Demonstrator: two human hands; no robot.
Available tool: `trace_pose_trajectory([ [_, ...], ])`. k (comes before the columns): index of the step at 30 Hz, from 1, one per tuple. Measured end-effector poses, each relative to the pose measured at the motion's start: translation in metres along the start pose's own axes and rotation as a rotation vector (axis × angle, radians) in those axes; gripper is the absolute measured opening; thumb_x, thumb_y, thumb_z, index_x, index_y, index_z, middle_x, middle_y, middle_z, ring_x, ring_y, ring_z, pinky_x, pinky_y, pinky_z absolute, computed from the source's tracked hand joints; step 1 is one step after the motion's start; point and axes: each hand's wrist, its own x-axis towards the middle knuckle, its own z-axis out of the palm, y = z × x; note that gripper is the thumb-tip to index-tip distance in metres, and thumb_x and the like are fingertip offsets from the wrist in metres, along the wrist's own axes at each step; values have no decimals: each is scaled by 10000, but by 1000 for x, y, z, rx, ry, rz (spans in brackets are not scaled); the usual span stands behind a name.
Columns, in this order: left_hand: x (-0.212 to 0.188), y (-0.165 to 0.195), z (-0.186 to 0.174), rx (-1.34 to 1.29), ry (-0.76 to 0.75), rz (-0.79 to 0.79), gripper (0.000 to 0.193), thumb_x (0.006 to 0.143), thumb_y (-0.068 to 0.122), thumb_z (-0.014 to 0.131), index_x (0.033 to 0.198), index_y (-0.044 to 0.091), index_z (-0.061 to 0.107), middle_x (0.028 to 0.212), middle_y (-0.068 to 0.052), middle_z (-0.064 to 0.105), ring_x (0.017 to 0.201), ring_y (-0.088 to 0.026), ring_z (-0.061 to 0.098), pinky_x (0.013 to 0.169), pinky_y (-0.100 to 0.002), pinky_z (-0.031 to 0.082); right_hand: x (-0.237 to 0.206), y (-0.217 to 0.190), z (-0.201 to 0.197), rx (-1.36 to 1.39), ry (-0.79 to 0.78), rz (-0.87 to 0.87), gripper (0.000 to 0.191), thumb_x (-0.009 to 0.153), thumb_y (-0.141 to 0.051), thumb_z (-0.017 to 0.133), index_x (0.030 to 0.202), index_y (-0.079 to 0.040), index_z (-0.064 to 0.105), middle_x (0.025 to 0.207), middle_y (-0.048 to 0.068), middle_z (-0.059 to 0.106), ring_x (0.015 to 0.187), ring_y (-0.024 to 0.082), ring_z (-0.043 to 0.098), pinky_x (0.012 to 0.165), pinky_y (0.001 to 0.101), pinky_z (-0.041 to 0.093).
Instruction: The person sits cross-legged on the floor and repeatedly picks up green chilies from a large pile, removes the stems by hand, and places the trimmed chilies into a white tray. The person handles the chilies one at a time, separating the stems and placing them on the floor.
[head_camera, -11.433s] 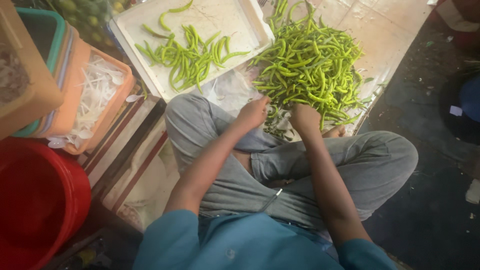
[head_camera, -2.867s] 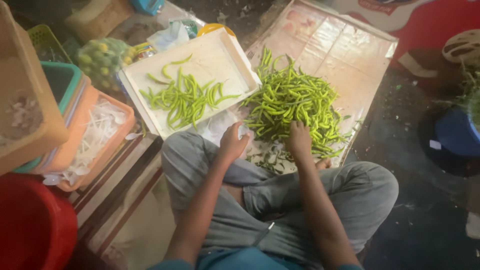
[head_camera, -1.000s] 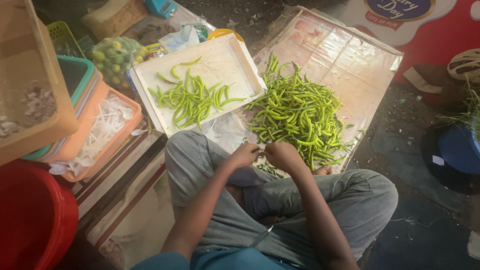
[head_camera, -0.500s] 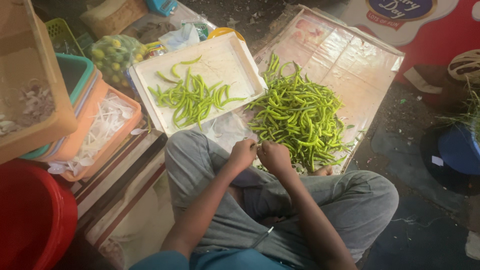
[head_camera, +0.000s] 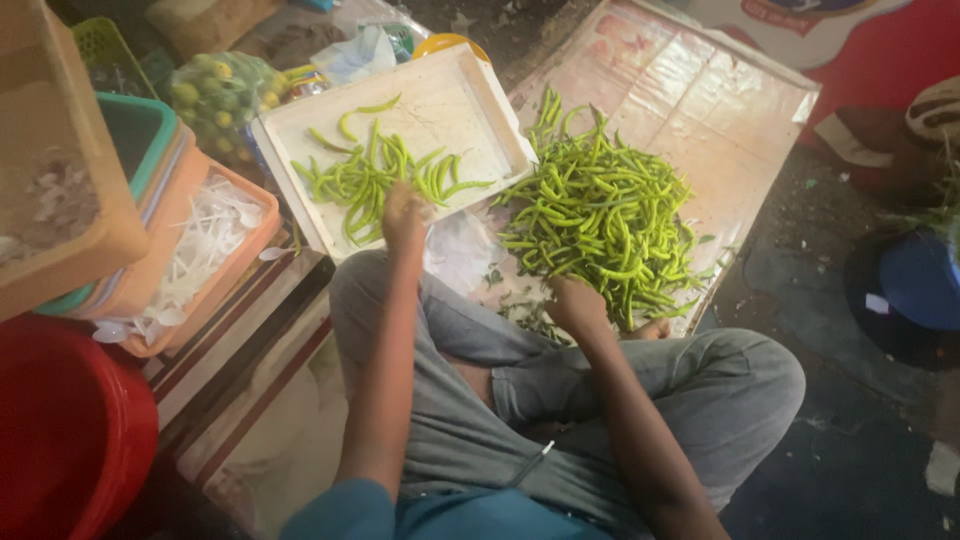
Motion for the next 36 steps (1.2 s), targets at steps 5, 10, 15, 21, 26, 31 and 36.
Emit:
trace_pose_trajectory([
  [5, -3, -4, -20, 365, -26, 148, 646, 984, 106, 617, 1563, -34, 366, 1621, -237, 285, 1451, -346, 361, 1153, -433, 357, 13, 1, -3, -6, -11, 112, 356, 858, -256, 666, 1204, -175, 688, 1214, 149, 683, 1033, 396, 678, 859, 510, 538],
  [10, -18, -28, -10, 359, -88, 18, 493, 955, 148, 648, 1422, 25, 549, 1494, -193, 468, 1231, -297, 560, 1055, -398, 461, 40, -1, -18, 67, 350, -125, 160, 859, -168, 624, 962, -123, 737, 1378, 143, 639, 976, 389, 703, 813, 496, 565],
  [15, -39, -41, 3, 443, -195, 110, 372, 923, 153, 670, 1280, 50, 648, 1296, -155, 624, 1063, -281, 630, 958, -389, 516, 72, -2, -35, -21, 334, -54, 149, 915, -183, 625, 928, -110, 755, 1393, 120, 615, 919, 370, 711, 754, 488, 570],
  [21, -53, -43, 22, 459, -312, 0, 316, 939, 201, 660, 1224, 67, 688, 1255, -156, 638, 1012, -276, 691, 884, -384, 541, 82, 3, -43, -25, 348, -35, 173, 856, -138, 612, 954, -103, 749, 1443, 90, 602, 996, 378, 694, 797, 503, 557],
  [26, -56, -46, 25, 471, -370, -56, 310, 933, 223, 653, 1199, 69, 694, 1206, -140, 675, 959, -264, 710, 825, -375, 560, 78, -1, -36, -38, 199, 39, 335, 840, -141, 607, 1155, -56, 678, 1502, 73, 529, 1066, 390, 670, 854, 525, 531],
  [31, -61, -48, 23, 478, -403, -49, 292, 957, 239, 631, 1182, 65, 698, 1163, -134, 715, 918, -260, 730, 822, -369, 564, 64, 6, -33, -63, 119, 136, 451, 884, -122, 589, 1331, -90, 635, 1533, 97, 482, 1105, 395, 663, 916, 518, 522],
  [36, -65, -42, 24, 496, -436, -62, 302, 936, 240, 633, 1165, 57, 705, 1121, -141, 739, 873, -272, 739, 817, -378, 564, 55, 16, -35, 66, 157, 34, 561, 860, -229, 671, 1370, -21, 568, 1509, 102, 483, 1150, 393, 625, 929, 493, 504],
])
